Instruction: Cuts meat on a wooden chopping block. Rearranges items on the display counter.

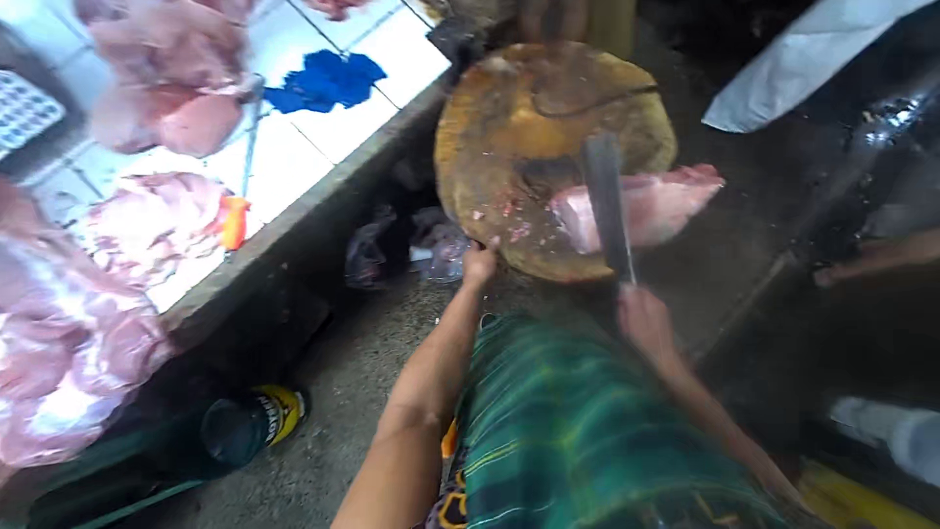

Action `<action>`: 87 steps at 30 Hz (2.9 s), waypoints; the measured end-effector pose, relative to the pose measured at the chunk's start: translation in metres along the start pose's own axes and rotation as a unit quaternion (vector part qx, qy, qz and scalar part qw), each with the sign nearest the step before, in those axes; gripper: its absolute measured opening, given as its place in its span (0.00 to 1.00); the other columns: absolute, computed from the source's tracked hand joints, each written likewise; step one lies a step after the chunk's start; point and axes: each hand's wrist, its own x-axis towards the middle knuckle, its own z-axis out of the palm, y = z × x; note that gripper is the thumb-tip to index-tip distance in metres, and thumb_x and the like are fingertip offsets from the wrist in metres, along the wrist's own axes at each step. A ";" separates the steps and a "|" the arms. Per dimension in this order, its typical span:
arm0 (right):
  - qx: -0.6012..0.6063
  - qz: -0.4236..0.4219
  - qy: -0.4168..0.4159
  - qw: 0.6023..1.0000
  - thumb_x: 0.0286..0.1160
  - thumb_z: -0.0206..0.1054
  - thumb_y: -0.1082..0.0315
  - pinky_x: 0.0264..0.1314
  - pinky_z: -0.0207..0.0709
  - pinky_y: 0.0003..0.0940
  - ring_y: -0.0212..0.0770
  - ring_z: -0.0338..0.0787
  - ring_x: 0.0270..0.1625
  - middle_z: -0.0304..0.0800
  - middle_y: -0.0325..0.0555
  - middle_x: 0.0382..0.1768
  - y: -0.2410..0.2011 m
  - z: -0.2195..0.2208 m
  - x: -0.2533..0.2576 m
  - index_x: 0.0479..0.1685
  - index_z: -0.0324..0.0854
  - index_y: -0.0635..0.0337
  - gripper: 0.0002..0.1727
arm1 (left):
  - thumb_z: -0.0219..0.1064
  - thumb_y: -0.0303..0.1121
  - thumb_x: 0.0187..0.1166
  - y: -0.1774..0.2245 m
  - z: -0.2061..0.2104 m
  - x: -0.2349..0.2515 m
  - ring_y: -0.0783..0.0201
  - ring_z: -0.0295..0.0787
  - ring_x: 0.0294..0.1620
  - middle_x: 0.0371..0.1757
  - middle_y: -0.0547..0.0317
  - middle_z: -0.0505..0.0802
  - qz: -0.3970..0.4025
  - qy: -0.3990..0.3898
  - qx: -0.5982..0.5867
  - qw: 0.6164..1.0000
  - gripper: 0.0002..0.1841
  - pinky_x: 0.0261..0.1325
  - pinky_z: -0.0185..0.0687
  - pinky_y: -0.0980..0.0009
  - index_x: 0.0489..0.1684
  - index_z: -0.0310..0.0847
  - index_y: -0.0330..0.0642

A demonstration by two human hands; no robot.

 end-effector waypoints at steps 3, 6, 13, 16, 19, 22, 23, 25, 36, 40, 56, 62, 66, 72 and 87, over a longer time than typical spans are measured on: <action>-0.015 -0.009 -0.009 1.000 0.91 0.41 0.35 0.33 0.87 0.54 0.48 0.88 0.26 0.86 0.49 0.28 0.000 -0.008 0.027 0.58 0.82 0.58 0.36 | 0.66 0.52 0.85 0.003 0.009 -0.004 0.48 0.94 0.57 0.58 0.41 0.94 -0.026 0.037 -0.003 0.999 0.26 0.63 0.90 0.45 0.66 0.83 0.36; -0.032 -0.033 -0.004 0.999 0.88 0.42 0.31 0.28 0.84 0.56 0.50 0.86 0.24 0.84 0.49 0.25 -0.003 -0.009 0.046 0.52 0.83 0.56 0.38 | 0.71 0.40 0.76 0.021 0.019 -0.026 0.40 0.88 0.63 0.60 0.36 0.91 -0.034 0.129 0.070 0.989 0.20 0.64 0.81 0.37 0.62 0.85 0.37; -0.028 -0.038 -0.025 0.999 0.88 0.43 0.31 0.38 0.86 0.57 0.50 0.89 0.29 0.86 0.51 0.29 0.007 -0.011 0.059 0.51 0.83 0.59 0.39 | 0.67 0.36 0.81 0.036 0.064 -0.089 0.51 0.89 0.65 0.64 0.42 0.90 0.120 0.124 0.065 0.983 0.24 0.71 0.82 0.49 0.73 0.78 0.35; -0.019 -0.047 -0.028 0.998 0.87 0.42 0.30 0.28 0.84 0.55 0.49 0.86 0.23 0.83 0.49 0.24 0.016 -0.011 0.054 0.49 0.82 0.56 0.38 | 0.65 0.35 0.83 0.042 0.085 -0.088 0.58 0.92 0.61 0.58 0.50 0.94 0.160 0.070 0.052 0.983 0.17 0.68 0.85 0.53 0.65 0.83 0.37; -0.047 -0.062 -0.018 0.997 0.88 0.43 0.31 0.30 0.82 0.56 0.49 0.85 0.25 0.82 0.48 0.23 0.018 -0.011 0.058 0.46 0.82 0.56 0.37 | 0.66 0.34 0.82 0.050 0.100 -0.083 0.61 0.93 0.52 0.50 0.51 0.95 0.175 0.038 0.038 0.983 0.13 0.61 0.88 0.56 0.59 0.85 0.38; -0.091 -0.047 -0.007 0.995 0.87 0.42 0.30 0.29 0.80 0.59 0.52 0.86 0.26 0.82 0.50 0.23 0.022 -0.010 0.056 0.45 0.81 0.56 0.37 | 0.68 0.38 0.81 0.051 0.114 -0.081 0.63 0.92 0.46 0.45 0.55 0.95 0.187 0.015 0.040 0.982 0.13 0.56 0.88 0.57 0.54 0.86 0.41; -0.105 -0.044 -0.003 0.994 0.88 0.42 0.31 0.30 0.80 0.60 0.53 0.87 0.27 0.82 0.51 0.24 0.022 -0.009 0.055 0.47 0.81 0.56 0.37 | 0.69 0.40 0.81 0.052 0.118 -0.081 0.63 0.92 0.45 0.43 0.56 0.94 0.194 0.009 0.045 0.980 0.13 0.54 0.88 0.57 0.53 0.86 0.41; -0.128 -0.044 -0.002 0.991 0.89 0.42 0.32 0.31 0.81 0.60 0.54 0.88 0.29 0.83 0.52 0.25 0.027 -0.006 0.055 0.49 0.81 0.57 0.36 | 0.71 0.45 0.82 0.055 0.125 -0.081 0.64 0.92 0.44 0.42 0.58 0.94 0.206 -0.007 0.065 0.976 0.15 0.55 0.88 0.57 0.51 0.86 0.42; -0.158 -0.033 -0.024 0.987 0.91 0.44 0.38 0.34 0.83 0.56 0.53 0.88 0.29 0.84 0.52 0.25 0.064 -0.008 0.047 0.50 0.80 0.61 0.34 | 0.68 0.47 0.84 0.057 0.139 -0.073 0.58 0.90 0.41 0.37 0.55 0.91 0.216 -0.003 0.143 0.966 0.16 0.51 0.85 0.52 0.47 0.82 0.42; -0.167 0.013 -0.062 0.984 0.92 0.42 0.38 0.40 0.84 0.60 0.56 0.90 0.34 0.86 0.56 0.30 0.098 -0.014 0.028 0.54 0.80 0.62 0.35 | 0.65 0.45 0.85 0.055 0.140 -0.067 0.58 0.91 0.43 0.38 0.56 0.92 0.215 0.011 0.158 0.964 0.13 0.53 0.85 0.51 0.48 0.83 0.44; -0.069 -0.039 -0.022 0.997 0.87 0.39 0.29 0.33 0.84 0.58 0.50 0.88 0.27 0.85 0.49 0.26 0.011 -0.013 0.054 0.49 0.83 0.57 0.40 | 0.53 0.41 0.90 0.046 0.122 -0.071 0.61 0.93 0.39 0.42 0.55 0.94 0.167 -0.048 -0.018 0.985 0.16 0.46 0.90 0.58 0.55 0.83 0.41; -0.127 -0.012 -0.036 0.991 0.88 0.40 0.31 0.48 0.83 0.64 0.57 0.92 0.43 0.89 0.57 0.36 -0.005 -0.007 0.069 0.52 0.84 0.60 0.41 | 0.66 0.49 0.85 0.060 0.131 -0.074 0.54 0.93 0.44 0.38 0.52 0.93 0.223 -0.021 0.168 0.960 0.18 0.54 0.87 0.48 0.50 0.83 0.40; -0.170 0.013 -0.034 0.985 0.88 0.39 0.30 0.39 0.84 0.63 0.58 0.92 0.37 0.88 0.56 0.32 0.026 -0.008 0.049 0.53 0.82 0.58 0.40 | 0.61 0.46 0.88 0.061 0.138 -0.073 0.49 0.92 0.48 0.41 0.47 0.93 0.227 -0.015 0.219 0.949 0.17 0.57 0.85 0.44 0.48 0.82 0.39; -0.237 0.060 -0.067 0.967 0.90 0.41 0.36 0.52 0.85 0.61 0.58 0.94 0.45 0.91 0.58 0.38 0.102 -0.017 0.000 0.62 0.80 0.62 0.37 | 0.62 0.45 0.87 0.061 0.132 -0.060 0.51 0.92 0.46 0.39 0.48 0.92 0.216 0.001 0.158 0.964 0.17 0.55 0.85 0.46 0.49 0.82 0.37; -0.139 -0.027 -0.020 0.990 0.88 0.41 0.31 0.49 0.84 0.65 0.59 0.93 0.43 0.90 0.58 0.37 -0.020 0.000 0.069 0.57 0.83 0.61 0.40 | 0.65 0.42 0.88 0.052 0.118 -0.049 0.62 0.92 0.34 0.38 0.53 0.94 0.150 -0.155 -0.036 0.976 0.17 0.41 0.89 0.63 0.56 0.78 0.35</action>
